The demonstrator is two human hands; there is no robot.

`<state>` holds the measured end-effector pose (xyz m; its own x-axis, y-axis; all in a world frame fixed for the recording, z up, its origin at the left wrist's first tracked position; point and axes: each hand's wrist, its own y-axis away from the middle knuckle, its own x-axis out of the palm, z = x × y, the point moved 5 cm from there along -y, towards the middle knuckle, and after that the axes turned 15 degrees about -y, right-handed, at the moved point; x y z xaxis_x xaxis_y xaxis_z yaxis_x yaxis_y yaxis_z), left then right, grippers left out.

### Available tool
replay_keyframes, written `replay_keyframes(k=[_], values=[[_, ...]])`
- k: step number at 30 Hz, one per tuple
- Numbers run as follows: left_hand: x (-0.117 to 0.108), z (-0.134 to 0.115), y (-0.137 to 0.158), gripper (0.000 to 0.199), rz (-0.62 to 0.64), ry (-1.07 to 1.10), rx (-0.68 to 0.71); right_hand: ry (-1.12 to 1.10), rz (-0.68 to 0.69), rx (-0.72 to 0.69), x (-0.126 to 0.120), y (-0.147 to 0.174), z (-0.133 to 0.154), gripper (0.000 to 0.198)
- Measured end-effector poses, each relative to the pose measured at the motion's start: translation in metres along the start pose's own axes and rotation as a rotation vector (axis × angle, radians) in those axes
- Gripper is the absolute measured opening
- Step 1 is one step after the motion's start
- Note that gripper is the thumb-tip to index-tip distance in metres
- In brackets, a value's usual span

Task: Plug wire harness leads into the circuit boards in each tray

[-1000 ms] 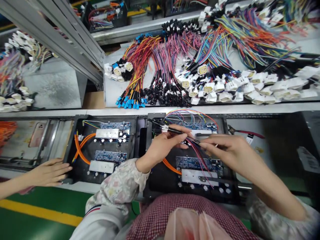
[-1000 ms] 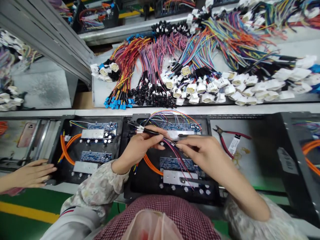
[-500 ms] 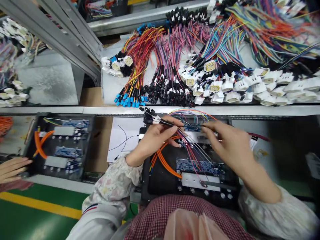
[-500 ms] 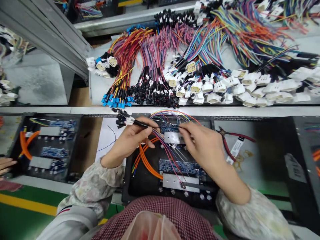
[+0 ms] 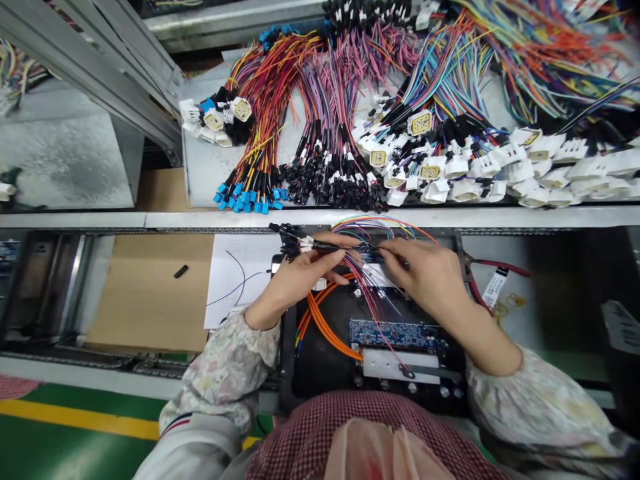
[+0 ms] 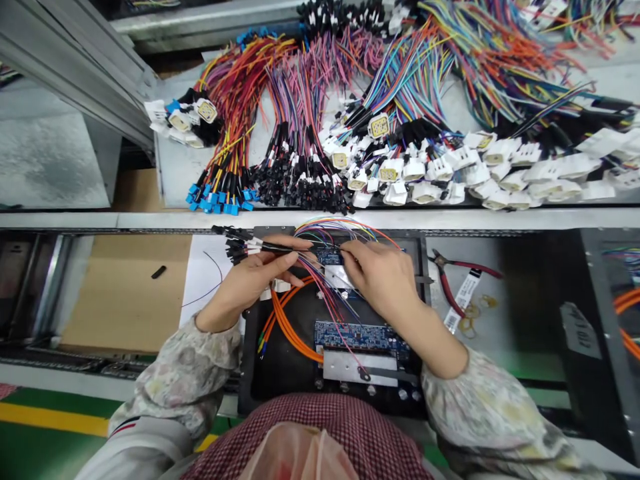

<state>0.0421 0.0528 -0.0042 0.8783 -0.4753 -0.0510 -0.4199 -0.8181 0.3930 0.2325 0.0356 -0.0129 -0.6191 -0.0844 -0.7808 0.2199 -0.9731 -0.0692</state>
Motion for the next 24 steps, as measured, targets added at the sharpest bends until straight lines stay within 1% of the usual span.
replay_keyframes(k=[3, 6, 9, 12, 14, 16, 18, 20, 22, 24], values=[[0.000, 0.002, -0.001, 0.024, -0.022, 0.006, -0.003, 0.045, -0.027, -0.008, -0.007, 0.001, 0.004, 0.027], [0.001, 0.003, 0.000, 0.020, -0.017, 0.036, -0.004, -0.008, -0.072, -0.075, -0.018, 0.007, 0.015, 0.029], [0.003, 0.001, 0.001, 0.019, 0.004, 0.040, -0.011, -0.144, 0.016, -0.163, -0.017, 0.013, 0.027, 0.025], [0.003, -0.001, 0.003, 0.017, 0.003, 0.059, -0.022, -0.200, 0.037, -0.175, -0.015, 0.014, 0.029, 0.025], [0.003, -0.001, 0.003, 0.015, -0.003, 0.084, -0.020, -0.158, 0.048, -0.193, -0.018, 0.013, 0.028, 0.026], [0.002, -0.001, 0.003, 0.015, -0.004, 0.097, -0.017, -0.049, 0.057, -0.209, -0.022, 0.012, 0.024, 0.032], [0.001, 0.001, 0.002, 0.016, -0.009, 0.095, -0.010, 0.048, 0.002, -0.173, -0.028, 0.012, 0.018, 0.037], [0.000, 0.003, 0.001, 0.017, -0.026, 0.079, -0.007, 0.026, -0.064, -0.112, -0.030, 0.011, 0.013, 0.033], [-0.002, 0.006, -0.001, 0.021, -0.059, 0.059, -0.019, -0.064, -0.056, -0.077, -0.024, 0.009, 0.011, 0.027], [-0.002, 0.009, -0.003, 0.027, -0.078, 0.041, -0.031, -0.092, -0.009, -0.053, -0.014, 0.006, 0.009, 0.026]])
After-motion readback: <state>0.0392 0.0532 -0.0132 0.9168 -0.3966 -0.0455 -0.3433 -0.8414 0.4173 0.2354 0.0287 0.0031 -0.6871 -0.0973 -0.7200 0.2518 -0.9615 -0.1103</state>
